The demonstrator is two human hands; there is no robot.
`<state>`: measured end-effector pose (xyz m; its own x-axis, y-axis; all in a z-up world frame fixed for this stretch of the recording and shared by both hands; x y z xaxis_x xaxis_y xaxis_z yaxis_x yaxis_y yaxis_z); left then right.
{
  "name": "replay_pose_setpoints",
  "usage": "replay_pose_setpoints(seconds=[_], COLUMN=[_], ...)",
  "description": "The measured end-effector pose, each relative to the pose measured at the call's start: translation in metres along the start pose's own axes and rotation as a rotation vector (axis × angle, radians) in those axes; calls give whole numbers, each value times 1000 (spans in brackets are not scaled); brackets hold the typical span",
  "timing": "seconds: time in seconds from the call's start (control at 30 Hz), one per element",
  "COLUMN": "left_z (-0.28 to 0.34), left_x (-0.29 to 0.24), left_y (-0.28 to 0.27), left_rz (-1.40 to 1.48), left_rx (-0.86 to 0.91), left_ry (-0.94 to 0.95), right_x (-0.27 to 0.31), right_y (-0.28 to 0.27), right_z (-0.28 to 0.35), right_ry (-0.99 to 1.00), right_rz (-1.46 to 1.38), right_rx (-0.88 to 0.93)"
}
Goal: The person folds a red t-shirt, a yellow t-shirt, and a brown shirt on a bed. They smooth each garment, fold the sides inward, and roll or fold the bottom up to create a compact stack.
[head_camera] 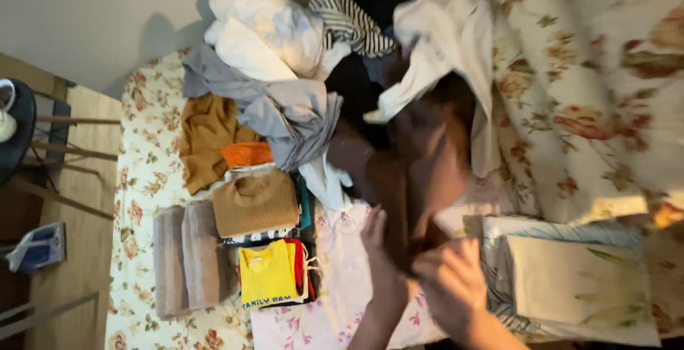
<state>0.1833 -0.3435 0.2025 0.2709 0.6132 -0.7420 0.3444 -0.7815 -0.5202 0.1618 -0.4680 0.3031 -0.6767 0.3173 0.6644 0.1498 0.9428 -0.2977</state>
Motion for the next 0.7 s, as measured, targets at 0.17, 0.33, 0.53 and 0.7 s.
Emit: replay_pose_setpoints(seconds=[0.17,0.33,0.53,0.7], left_z=[-43,-57,-78,-88], left_x=[-54,-88,-116,-38], left_y=[-81,-150,-207,-222], left_rz=[-105,47,568,161], left_rx=[-6,-198,-206,-246], left_ry=[8,-57,-285,-160], right_x=[23,10,22,40], right_y=[-14,-3,-23,-51], right_z=[11,9,-8,-53], right_ry=[188,188,205,302], right_rz=[-59,-59,-83,-448], right_rx=[-106,-60,-208,-410])
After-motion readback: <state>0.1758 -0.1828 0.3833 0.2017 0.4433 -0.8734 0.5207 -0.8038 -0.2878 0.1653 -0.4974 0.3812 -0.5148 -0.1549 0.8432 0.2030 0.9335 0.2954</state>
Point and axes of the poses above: each hand's wrist, its own z-axis away from the middle knuckle, its own y-axis out of the palm, x = y × z, the point moved 7 cm from there along -z, towards the middle knuckle, and after that the axes turned 14 degrees about -z, right-handed, at the moved point
